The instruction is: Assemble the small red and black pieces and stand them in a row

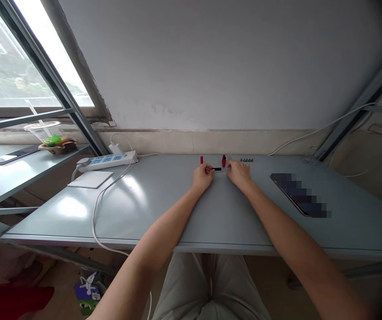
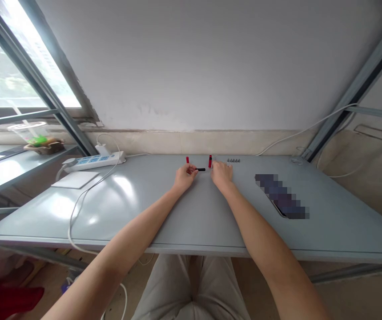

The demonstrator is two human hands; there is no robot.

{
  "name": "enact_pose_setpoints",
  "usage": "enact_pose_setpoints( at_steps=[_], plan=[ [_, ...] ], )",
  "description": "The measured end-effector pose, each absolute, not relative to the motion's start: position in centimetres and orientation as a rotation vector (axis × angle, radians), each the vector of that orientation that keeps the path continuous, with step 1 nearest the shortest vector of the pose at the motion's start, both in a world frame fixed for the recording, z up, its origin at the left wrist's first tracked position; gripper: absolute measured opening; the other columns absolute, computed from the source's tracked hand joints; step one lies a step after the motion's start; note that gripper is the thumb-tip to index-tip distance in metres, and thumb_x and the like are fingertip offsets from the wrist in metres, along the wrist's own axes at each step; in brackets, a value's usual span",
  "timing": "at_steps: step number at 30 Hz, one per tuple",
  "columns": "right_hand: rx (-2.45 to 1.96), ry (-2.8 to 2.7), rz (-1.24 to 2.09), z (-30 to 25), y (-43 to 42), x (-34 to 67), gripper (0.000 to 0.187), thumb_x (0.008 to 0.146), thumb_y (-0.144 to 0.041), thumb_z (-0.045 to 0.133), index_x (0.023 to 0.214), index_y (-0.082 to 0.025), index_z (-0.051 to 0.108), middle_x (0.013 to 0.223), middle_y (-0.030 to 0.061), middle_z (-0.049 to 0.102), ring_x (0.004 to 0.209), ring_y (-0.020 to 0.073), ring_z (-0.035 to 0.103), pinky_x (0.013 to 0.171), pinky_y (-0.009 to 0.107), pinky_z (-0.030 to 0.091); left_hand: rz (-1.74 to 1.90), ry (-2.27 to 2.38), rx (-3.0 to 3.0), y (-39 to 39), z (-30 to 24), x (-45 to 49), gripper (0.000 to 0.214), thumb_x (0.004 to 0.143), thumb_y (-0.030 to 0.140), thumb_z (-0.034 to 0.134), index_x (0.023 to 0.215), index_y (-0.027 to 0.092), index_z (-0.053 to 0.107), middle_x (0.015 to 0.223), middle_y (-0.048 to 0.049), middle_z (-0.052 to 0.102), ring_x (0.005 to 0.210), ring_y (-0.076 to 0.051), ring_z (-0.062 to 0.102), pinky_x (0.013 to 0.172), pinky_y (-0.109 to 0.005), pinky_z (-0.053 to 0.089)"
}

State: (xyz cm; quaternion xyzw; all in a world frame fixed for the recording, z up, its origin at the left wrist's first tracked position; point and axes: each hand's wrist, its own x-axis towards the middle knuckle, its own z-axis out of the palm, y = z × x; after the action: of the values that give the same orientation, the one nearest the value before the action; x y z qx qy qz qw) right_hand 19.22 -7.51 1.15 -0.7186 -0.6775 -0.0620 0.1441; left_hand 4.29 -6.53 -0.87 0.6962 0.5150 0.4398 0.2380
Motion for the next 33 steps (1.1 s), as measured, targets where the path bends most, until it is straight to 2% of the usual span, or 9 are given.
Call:
enact_pose_setpoints(
  at_steps=[6,17,28,33],
  plan=[
    [-1.953,-2.01,-0.085,1.3,-7.8,18.0,0.024,0.078,-0.017,0.051,0.102,-0.02,0.055,0.102,0.008,0.062,0.095,0.0221,0.054,0.079,0.033,0.035,1.19,1.371,1.929,-6.6,-1.0,4.5,0.007,0.072,0.019,0.058,0.078,0.017,0.058,0.074,-0.002,0.063,0.067,-0.012,0.055,0.069,-0.027,0.044],
    [-1.931,-2.049,-0.126,1.4,-8.2,17.6,0.026,0.079,-0.016,0.049,0.105,-0.017,0.054,0.103,0.01,0.06,0.099,0.0223,0.052,0.081,0.034,0.033,1.172,1.384,1.925,-6.3,-1.0,4.2,0.008,0.071,0.017,0.058,0.079,0.016,0.06,0.074,-0.0031,0.063,0.071,-0.014,0.057,0.072,-0.029,0.045],
    [-1.898,-2.084,-0.171,1.1,-8.2,17.7,0.024,0.079,-0.016,0.049,0.102,-0.017,0.057,0.101,0.0094,0.06,0.097,0.0223,0.053,0.079,0.034,0.034,1.175,1.339,1.946,-6.0,-1.3,3.9,0.01,0.07,0.017,0.058,0.079,0.015,0.061,0.074,-0.0038,0.064,0.068,-0.013,0.056,0.07,-0.027,0.045],
    [-1.95,-2.092,-0.045,1.1,-8.1,17.4,0.018,0.079,-0.021,0.05,0.093,-0.019,0.061,0.087,0.0071,0.064,0.086,0.0217,0.057,0.074,0.033,0.037,1.227,1.322,1.852,-5.9,-1.0,4.0,0.014,0.071,0.02,0.058,0.083,0.015,0.063,0.075,-0.0053,0.064,0.066,-0.013,0.055,0.068,-0.027,0.044]
  ],
)
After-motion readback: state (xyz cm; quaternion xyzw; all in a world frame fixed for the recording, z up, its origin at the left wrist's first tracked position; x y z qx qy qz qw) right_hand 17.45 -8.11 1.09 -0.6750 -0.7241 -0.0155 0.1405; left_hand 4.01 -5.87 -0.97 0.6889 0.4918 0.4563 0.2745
